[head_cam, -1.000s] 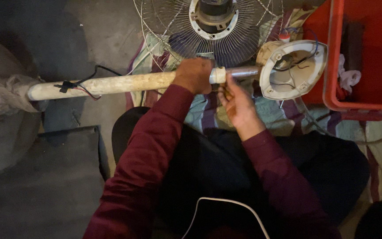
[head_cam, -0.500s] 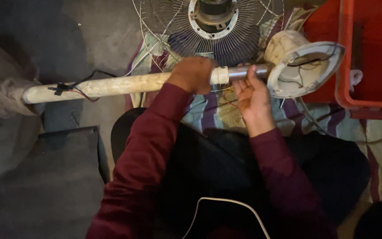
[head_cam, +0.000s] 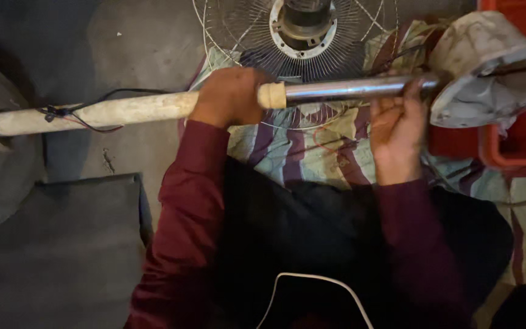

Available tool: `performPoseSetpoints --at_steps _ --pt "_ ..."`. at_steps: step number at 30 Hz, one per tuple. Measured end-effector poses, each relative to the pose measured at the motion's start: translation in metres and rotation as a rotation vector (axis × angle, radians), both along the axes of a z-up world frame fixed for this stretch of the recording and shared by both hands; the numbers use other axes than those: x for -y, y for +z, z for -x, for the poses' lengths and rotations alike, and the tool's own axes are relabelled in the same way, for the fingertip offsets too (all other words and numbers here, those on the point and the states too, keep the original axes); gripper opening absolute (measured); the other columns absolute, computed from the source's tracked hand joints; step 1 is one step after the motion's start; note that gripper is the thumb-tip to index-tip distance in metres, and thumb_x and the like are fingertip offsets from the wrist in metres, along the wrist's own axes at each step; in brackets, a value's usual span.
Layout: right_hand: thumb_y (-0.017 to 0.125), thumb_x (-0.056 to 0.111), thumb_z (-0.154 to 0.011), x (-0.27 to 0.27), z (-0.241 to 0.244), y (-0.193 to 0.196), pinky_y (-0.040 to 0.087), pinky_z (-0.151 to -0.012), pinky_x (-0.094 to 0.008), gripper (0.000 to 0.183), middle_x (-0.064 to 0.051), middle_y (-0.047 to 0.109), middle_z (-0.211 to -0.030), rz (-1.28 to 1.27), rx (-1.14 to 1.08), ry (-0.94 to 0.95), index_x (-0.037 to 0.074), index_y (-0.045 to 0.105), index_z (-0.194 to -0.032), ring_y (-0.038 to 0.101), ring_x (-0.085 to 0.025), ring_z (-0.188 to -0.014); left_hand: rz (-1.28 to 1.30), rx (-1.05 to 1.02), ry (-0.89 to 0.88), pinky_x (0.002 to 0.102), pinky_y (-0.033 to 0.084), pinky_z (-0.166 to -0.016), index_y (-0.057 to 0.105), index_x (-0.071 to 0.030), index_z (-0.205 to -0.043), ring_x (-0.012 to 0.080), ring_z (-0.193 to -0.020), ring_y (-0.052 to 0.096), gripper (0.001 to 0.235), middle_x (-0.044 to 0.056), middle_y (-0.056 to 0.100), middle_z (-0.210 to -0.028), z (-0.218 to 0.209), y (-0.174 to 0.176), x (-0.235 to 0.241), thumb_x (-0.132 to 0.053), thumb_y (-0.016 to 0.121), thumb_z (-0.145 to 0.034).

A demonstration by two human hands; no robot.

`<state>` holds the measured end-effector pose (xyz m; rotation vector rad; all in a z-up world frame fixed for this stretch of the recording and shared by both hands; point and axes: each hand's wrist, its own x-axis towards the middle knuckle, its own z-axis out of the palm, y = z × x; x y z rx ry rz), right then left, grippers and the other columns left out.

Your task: The person disassembles a standing fan by removing the front grill and motor housing, then reassembles the components by hand, securing the grill and housing back onto the fan stand.

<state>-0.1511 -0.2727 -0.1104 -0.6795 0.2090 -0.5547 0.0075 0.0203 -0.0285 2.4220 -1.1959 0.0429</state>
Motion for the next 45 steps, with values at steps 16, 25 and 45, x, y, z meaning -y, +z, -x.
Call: performPoseSetpoints --at_steps 16,25,45 --pt "0.067 0.011 -0.106 -0.039 0.024 0.072 0.049 -0.114 -0.045 0.015 -0.010 0.066 -0.119 -0.035 0.050 0.124 0.008 0.060 -0.119 0.065 -0.032 -0.126 -0.009 -0.038 -0.102 0.051 0.057 -0.075 0.075 -0.016 -0.110 0.0390 -0.083 0.072 0.037 0.016 0.075 -0.092 0.045 0.052 0.016 -0.018 0.073 -0.074" --pt "0.075 0.015 -0.100 -0.001 0.035 0.058 0.053 -0.113 -0.041 0.023 -0.006 0.068 -0.115 -0.028 0.079 0.052 0.009 0.060 -0.117 0.066 -0.026 -0.122 -0.081 -0.112 -0.086 0.051 0.057 -0.075 0.075 -0.018 -0.111 0.0381 -0.083 0.072 0.039 0.014 0.076 -0.093 0.049 0.058 0.029 -0.018 0.074 -0.072" --pt "0.067 0.014 -0.106 0.017 0.032 0.045 0.047 -0.122 -0.047 0.019 -0.008 0.067 -0.117 -0.075 0.178 0.041 0.010 0.057 -0.122 0.061 -0.030 -0.128 0.276 0.290 -0.143 0.047 0.051 -0.069 0.068 -0.011 -0.114 0.0316 -0.077 0.068 0.045 0.009 0.070 -0.088 0.081 0.010 0.115 -0.025 0.083 -0.074"
